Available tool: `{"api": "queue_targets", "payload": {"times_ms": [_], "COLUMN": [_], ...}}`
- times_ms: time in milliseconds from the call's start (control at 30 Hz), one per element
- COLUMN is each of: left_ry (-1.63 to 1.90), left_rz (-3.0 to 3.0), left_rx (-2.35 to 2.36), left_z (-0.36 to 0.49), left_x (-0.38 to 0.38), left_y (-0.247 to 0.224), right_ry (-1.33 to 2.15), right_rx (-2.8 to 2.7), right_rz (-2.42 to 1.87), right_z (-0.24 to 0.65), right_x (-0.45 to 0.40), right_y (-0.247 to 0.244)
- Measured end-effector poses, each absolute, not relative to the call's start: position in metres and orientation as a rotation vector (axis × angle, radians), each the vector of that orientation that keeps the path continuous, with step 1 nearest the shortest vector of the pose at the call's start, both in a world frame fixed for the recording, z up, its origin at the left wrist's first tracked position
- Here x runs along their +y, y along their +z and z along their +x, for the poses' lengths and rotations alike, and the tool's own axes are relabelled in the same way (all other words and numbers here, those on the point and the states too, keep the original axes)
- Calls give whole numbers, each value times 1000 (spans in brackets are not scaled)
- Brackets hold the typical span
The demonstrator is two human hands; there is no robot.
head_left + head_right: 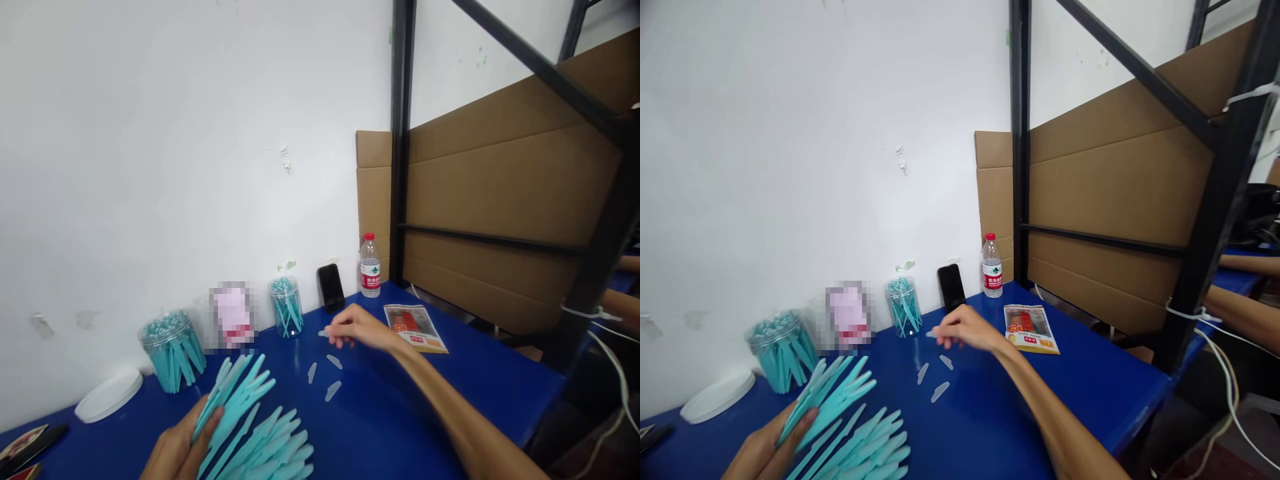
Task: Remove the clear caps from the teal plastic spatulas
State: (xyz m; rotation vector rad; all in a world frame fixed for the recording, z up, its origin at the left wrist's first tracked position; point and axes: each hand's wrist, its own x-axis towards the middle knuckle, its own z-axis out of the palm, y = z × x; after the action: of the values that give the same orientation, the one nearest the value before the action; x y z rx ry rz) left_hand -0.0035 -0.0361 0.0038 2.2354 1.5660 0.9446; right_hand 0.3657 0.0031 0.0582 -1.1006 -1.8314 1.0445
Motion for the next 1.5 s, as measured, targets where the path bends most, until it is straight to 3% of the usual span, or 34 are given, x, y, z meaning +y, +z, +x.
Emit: {"api": "queue_targets", "payload": {"times_ms": [367, 1267, 1400, 1500], "left_ry": [451, 540, 791, 680], "left_rz": [2664, 2578, 2205, 1535], "left_rx": [1611, 1579, 1535, 1197], "left_z": [-14, -13, 4, 28], "left_x": [22, 8, -12, -43], "left_y": [-1, 13, 46, 66], "right_ry": [484, 132, 138, 402], "right_rx": [-2134, -2054, -1917, -1814], "right_rz": [-1599, -1657, -1454, -1195], "right_z": [359, 372, 350, 317], "right_x": [14, 16, 7, -12], "right_y": [19, 32, 38, 44]}}
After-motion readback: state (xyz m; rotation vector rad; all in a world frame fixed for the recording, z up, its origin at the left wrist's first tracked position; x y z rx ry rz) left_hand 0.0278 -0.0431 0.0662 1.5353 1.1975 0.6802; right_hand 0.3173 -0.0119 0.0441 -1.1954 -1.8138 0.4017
